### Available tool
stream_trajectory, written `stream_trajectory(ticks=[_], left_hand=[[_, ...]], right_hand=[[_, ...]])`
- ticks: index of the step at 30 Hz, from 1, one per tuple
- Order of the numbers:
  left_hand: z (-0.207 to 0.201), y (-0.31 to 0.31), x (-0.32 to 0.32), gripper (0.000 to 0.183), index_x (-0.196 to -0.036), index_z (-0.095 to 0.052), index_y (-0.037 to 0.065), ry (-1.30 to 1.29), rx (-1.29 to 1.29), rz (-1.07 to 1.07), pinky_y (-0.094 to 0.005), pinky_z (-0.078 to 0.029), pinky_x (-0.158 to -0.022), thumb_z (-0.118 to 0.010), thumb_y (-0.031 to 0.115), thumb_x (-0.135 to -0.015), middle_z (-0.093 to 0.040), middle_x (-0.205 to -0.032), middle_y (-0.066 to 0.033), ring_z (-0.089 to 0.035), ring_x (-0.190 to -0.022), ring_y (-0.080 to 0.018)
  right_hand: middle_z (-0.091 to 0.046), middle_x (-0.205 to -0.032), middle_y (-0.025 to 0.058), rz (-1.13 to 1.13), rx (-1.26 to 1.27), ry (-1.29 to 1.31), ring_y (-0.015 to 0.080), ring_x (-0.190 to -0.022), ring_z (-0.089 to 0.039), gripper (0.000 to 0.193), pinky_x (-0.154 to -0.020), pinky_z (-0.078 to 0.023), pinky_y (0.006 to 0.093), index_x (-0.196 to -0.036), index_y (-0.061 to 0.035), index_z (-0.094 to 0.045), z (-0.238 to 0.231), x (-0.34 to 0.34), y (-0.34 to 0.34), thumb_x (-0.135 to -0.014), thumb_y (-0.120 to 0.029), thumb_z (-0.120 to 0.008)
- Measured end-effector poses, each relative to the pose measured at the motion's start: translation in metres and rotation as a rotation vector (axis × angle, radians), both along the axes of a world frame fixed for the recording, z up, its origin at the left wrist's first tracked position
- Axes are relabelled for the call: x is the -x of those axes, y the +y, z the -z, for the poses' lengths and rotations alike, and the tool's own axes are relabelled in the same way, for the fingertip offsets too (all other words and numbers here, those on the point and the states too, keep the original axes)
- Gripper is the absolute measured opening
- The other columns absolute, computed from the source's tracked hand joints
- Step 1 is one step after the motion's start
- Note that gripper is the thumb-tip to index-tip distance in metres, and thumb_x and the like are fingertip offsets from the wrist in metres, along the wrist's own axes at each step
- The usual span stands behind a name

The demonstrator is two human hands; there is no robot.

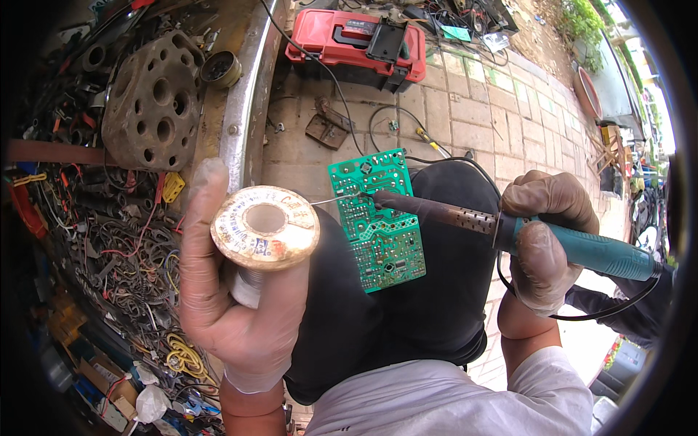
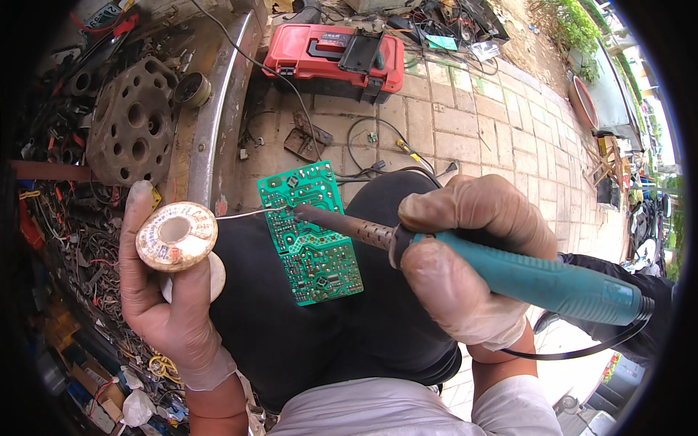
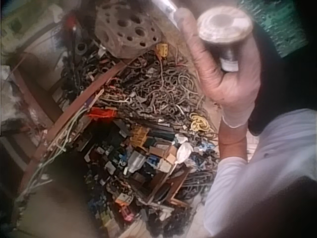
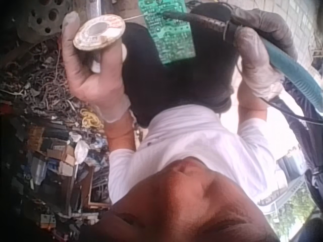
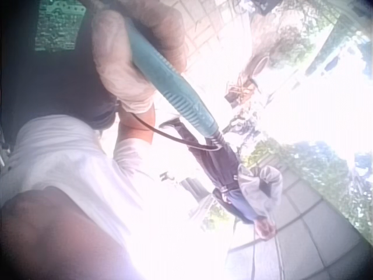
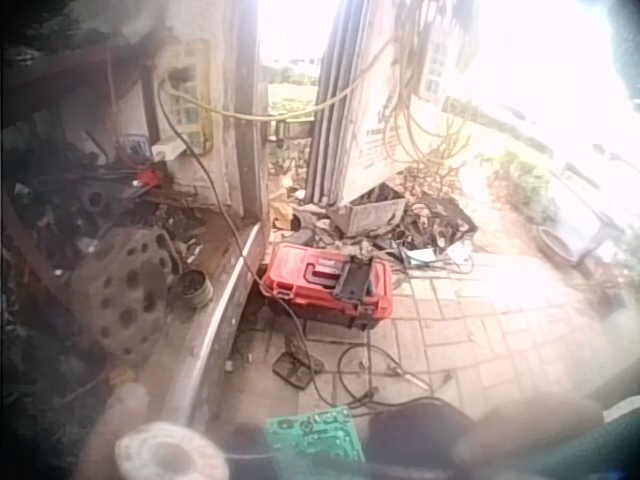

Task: The person cleans the tip of a soldering iron with a screwdriver, then picks up a green circuit board and solders several points on it using solder wire. The person holds the board steady with one hand while applying the soldering iron and wire with the other.

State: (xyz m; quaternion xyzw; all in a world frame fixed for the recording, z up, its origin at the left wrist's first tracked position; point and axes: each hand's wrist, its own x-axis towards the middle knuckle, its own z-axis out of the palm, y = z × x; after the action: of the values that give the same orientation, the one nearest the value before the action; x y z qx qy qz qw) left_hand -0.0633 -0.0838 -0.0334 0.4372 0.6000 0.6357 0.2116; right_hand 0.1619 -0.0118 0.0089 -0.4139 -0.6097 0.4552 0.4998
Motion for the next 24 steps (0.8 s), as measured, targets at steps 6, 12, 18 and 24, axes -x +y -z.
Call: stream_trajectory(ticks=[6, 12, 18, 24], left_hand=[[-0.0001, 0.0, 0.0006, 0.063, -0.139, -0.048, -0.007, 0.031, 0.02, 0.011, -0.0449, -0.053, -0.099, -0.072, 0.0, -0.082, -0.052, -0.142, -0.0176, -0.059, -0.118, -0.0261], [-0.0031, -0.0031, -0.0013, 0.07, -0.141, -0.045, -0.007, -0.12, 0.018, -0.008, -0.036, -0.043, -0.106, -0.077, -0.004, -0.079, -0.052, -0.142, -0.0181, -0.054, -0.125, -0.0233], [0.0008, -0.0001, -0.0002, 0.062, -0.139, -0.048, -0.008, -0.004, -0.001, 0.0, -0.0454, -0.054, -0.098, -0.071, -0.002, -0.082, -0.051, -0.142, -0.0182, -0.059, -0.119, -0.0271], [0.0008, 0.0005, 0.0, 0.062, -0.139, -0.047, -0.008, -0.013, -0.007, 0.022, -0.048, -0.055, -0.097, -0.071, -0.001, -0.082, -0.05, -0.143, -0.0183, -0.059, -0.119, -0.0282]], right_hand=[[-0.067, -0.08, 0.0133, -0.012, 0.006, 0.02, 0.0162, -0.067, -0.064, 0.027, -0.062, -0.051, 0.0287, -0.093, 0.0043, -0.065, 0.0002, 0.0004, -0.0006, -0.079, -0.015, -0.077], [-0.067, -0.081, 0.0137, -0.014, 0.015, 0.033, 0.0163, -0.066, -0.063, 0.026, -0.062, -0.051, 0.0291, -0.093, 0.0045, -0.065, -0.0004, 0.0008, -0.0008, -0.079, -0.014, -0.077], [-0.067, -0.081, 0.0133, -0.007, 0.004, 0.027, 0.0163, -0.066, -0.063, 0.026, -0.062, -0.051, 0.0289, -0.093, 0.0042, -0.065, 0.0004, 0.001, -0.0006, -0.079, -0.014, -0.077], [-0.066, -0.08, 0.0125, 0.006, 0.016, -0.01, 0.0161, -0.066, -0.063, 0.027, -0.061, -0.051, 0.0286, -0.092, 0.0036, -0.065, -0.0015, 0.0014, -0.0012, -0.079, -0.017, -0.077]])
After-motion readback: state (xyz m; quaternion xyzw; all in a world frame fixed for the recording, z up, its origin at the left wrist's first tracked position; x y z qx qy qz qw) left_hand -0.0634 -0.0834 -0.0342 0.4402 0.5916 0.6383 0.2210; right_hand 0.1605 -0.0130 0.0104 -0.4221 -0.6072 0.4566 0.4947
